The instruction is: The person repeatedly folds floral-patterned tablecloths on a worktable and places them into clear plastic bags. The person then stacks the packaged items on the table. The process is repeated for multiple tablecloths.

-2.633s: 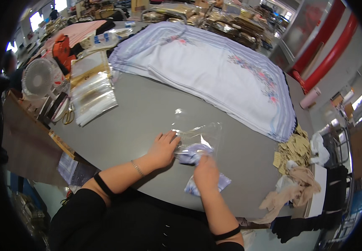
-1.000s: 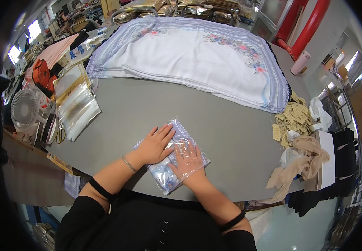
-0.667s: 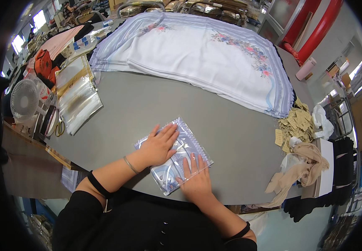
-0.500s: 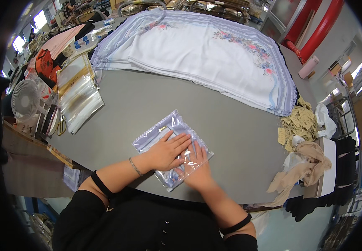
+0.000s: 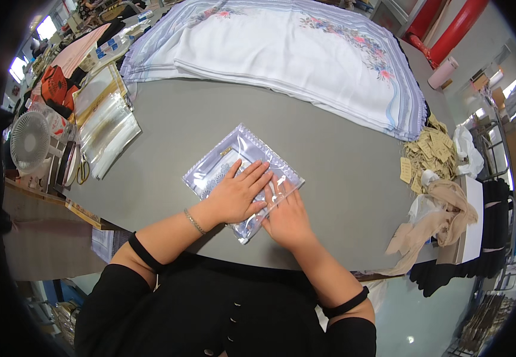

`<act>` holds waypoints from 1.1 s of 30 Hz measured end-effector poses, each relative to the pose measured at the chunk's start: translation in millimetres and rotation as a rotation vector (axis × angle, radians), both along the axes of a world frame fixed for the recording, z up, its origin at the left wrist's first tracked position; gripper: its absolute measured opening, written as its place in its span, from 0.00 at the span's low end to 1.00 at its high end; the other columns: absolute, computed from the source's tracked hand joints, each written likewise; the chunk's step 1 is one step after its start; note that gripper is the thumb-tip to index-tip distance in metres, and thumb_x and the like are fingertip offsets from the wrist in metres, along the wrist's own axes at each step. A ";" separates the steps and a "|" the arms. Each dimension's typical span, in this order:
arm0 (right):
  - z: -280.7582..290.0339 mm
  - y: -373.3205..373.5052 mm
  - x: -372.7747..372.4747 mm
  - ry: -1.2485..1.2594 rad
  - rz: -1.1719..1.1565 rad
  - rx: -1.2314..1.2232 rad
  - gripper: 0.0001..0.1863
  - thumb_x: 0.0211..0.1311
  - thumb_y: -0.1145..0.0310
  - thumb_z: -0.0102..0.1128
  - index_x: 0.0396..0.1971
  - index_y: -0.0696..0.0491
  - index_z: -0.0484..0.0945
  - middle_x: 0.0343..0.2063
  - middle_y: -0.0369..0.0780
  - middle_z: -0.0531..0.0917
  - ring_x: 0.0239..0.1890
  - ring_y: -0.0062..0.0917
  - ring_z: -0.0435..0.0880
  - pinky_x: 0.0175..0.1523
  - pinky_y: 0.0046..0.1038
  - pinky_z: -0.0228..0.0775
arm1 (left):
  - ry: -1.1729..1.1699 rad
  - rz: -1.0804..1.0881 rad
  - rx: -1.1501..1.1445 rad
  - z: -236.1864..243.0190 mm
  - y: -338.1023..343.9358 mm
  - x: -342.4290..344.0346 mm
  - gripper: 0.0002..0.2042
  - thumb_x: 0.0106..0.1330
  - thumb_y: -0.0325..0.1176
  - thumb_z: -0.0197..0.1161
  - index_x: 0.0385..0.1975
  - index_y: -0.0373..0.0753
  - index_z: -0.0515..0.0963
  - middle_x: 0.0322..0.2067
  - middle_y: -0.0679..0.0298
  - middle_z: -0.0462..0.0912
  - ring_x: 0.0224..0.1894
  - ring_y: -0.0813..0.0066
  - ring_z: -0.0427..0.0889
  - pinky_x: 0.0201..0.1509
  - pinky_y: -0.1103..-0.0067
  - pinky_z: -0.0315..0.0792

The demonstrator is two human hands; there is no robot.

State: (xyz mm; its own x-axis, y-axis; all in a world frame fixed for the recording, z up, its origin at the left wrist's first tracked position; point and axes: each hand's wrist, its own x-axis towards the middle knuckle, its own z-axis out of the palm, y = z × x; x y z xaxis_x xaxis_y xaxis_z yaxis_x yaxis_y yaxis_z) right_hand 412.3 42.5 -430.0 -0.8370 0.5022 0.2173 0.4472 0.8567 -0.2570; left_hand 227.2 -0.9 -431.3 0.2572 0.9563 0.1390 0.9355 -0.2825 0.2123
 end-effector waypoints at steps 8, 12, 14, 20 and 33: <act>5.8 -46.9 35.2 0.157 0.128 -0.121 0.15 0.49 0.76 0.60 0.40 0.60 0.76 0.40 0.44 0.79 0.47 0.37 0.77 0.51 0.36 0.70 | 0.190 -0.012 -0.057 2.3 -2.3 12.0 0.30 0.69 0.50 0.47 0.67 0.41 0.58 0.70 0.56 0.52 0.73 0.64 0.48 0.73 0.57 0.41; 10.5 -50.0 18.5 0.294 0.212 -0.160 0.10 0.48 0.75 0.62 0.33 0.56 0.77 0.36 0.39 0.78 0.42 0.34 0.77 0.48 0.35 0.70 | 0.078 -0.017 -0.092 0.4 -4.0 21.0 0.29 0.69 0.48 0.48 0.67 0.42 0.58 0.70 0.57 0.52 0.73 0.64 0.48 0.73 0.57 0.41; 7.0 -53.4 8.4 0.220 0.265 -0.255 0.08 0.48 0.75 0.63 0.31 0.54 0.77 0.34 0.37 0.77 0.41 0.33 0.77 0.47 0.34 0.69 | 0.059 -0.011 -0.073 -1.3 -5.1 21.1 0.29 0.69 0.48 0.48 0.67 0.42 0.58 0.70 0.57 0.52 0.73 0.64 0.48 0.73 0.57 0.42; -9.6 -56.9 5.9 0.327 0.188 -0.371 0.09 0.46 0.75 0.64 0.29 0.53 0.76 0.34 0.37 0.76 0.40 0.31 0.76 0.47 0.35 0.67 | 0.047 -0.023 -0.049 -2.5 -3.8 17.8 0.29 0.69 0.48 0.48 0.67 0.42 0.58 0.70 0.57 0.53 0.72 0.63 0.49 0.72 0.57 0.43; 5.1 57.4 11.1 -0.064 -0.260 0.019 0.15 0.51 0.75 0.58 0.41 0.58 0.75 0.42 0.49 0.77 0.47 0.46 0.74 0.54 0.40 0.67 | -0.306 0.045 0.066 -0.6 -8.0 20.5 0.28 0.67 0.42 0.52 0.66 0.38 0.58 0.67 0.52 0.56 0.69 0.58 0.57 0.67 0.61 0.56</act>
